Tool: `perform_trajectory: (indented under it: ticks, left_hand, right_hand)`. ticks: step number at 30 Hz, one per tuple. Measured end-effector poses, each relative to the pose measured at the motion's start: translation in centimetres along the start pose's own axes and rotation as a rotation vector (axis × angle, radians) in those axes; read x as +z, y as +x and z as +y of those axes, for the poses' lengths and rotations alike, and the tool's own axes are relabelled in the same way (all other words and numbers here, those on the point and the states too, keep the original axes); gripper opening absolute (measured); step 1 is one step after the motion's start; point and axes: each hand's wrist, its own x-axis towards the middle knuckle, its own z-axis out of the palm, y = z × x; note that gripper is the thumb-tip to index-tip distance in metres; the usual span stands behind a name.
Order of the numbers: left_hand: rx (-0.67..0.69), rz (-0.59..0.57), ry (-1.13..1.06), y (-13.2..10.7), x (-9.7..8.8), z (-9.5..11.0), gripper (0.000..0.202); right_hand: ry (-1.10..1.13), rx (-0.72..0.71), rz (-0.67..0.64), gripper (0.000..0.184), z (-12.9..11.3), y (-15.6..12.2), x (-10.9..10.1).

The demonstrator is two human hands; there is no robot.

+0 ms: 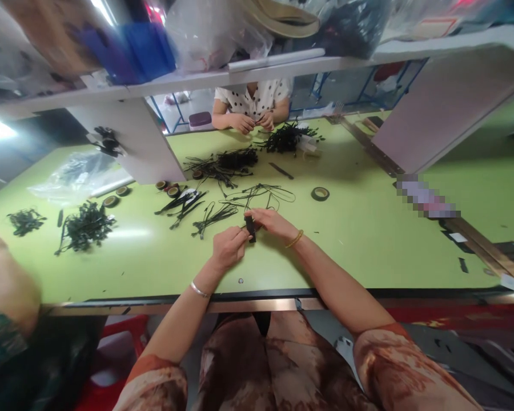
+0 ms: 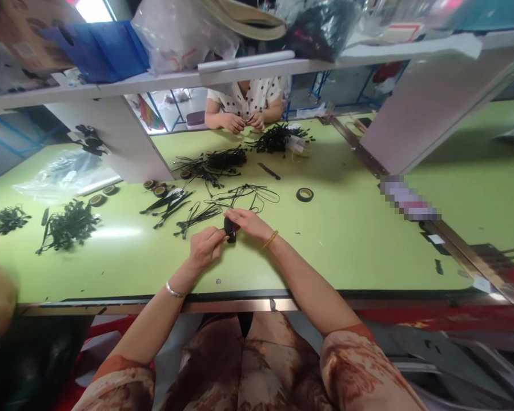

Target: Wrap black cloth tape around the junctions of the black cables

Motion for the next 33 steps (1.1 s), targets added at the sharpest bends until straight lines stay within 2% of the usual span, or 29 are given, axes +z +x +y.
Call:
perform_trajectory:
  ticks: [3,7,12,17,20,23,27,30,33]
  left_hand:
    - [0.109,-0.02,0.061,0.0,0.0,0.1,0.023]
    - [0.096,-0.036,0.118,-0.1,0.2,0.1,0.027]
    - [-0.053,-0.181,0.093,-0.3,0.1,-0.1,0.033]
    - [-0.32,-0.263,-0.019,-0.2,-0.2,0.0,0.029]
    - [-0.516,-0.285,-0.189,0.1,-0.4,0.1,0.028]
    - [-0.697,-0.259,-0.443,0.4,-0.5,-0.1,0.023]
    - [-0.835,-0.206,-0.768,0.5,-0.4,-0.3,0.019]
    - [-0.911,-0.15,-0.997,0.8,-0.5,-0.5,0.019]
    - [-1.095,-0.108,-1.208,1.3,-0.8,-0.4,0.022]
  right_hand:
    - [0.163,-0.037,0.03,0.053,0.6,0.1,0.4]
    - [0.274,-0.177,0.046,0.052,0.7,0.0,0.6]
    - [0.291,-0.274,0.057,0.052,0.0,-0.8,0.8]
    - [0.239,-0.363,0.042,0.053,-0.2,-1.3,0.8]
    - [0.257,-0.375,0.069,0.051,0.0,-1.3,0.6]
    - [0.196,-0.381,0.075,0.045,0.2,-1.2,0.4]
    - [-0.021,-0.449,0.047,0.039,0.1,-1.1,0.1]
    - [-0.103,-0.488,0.02,0.036,0.1,-1.0,-0.2]
    - [-0.13,-0.506,-0.01,0.033,0.2,-0.9,-0.4]
